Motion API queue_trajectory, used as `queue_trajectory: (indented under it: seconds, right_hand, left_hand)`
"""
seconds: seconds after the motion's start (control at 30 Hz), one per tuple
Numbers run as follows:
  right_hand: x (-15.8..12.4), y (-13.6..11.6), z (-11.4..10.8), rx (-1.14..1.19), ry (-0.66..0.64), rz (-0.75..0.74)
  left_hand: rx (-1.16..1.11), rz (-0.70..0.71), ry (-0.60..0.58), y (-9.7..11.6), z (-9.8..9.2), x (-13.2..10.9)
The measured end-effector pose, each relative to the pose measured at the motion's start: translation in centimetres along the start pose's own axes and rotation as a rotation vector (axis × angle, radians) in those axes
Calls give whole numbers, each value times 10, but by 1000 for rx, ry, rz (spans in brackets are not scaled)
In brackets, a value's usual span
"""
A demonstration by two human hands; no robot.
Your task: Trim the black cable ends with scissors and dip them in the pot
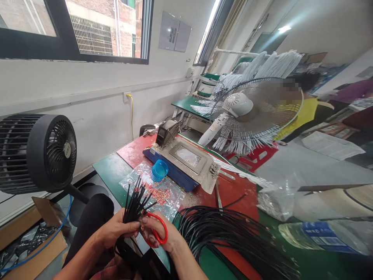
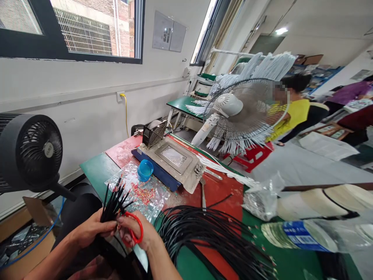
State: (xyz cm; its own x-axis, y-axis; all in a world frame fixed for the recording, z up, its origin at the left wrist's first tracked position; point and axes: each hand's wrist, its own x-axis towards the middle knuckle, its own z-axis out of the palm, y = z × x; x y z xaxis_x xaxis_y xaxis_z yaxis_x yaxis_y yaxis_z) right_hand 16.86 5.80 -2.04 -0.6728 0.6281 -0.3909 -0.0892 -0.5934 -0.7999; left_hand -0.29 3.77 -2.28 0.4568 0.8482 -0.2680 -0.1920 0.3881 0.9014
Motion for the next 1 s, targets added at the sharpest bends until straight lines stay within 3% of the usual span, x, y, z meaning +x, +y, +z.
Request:
queue_trajectory:
  seconds: [0.27, 0.5, 0.77, 1.0]
  right_hand:
    - [2, 1, -1, 4, 6, -11]
    - [4, 5, -1, 32, 89, -20]
    - [6, 1, 3, 74, 123, -160]
    - [8, 4, -1, 57, 133, -147]
  left_hand:
    - [13, 44, 70, -1, 3, -1]
    - [12, 76, 54, -2, 5, -1]
    - [-8, 91, 87, -3, 4, 3]
    - [-44, 99, 167, -1, 5, 2]
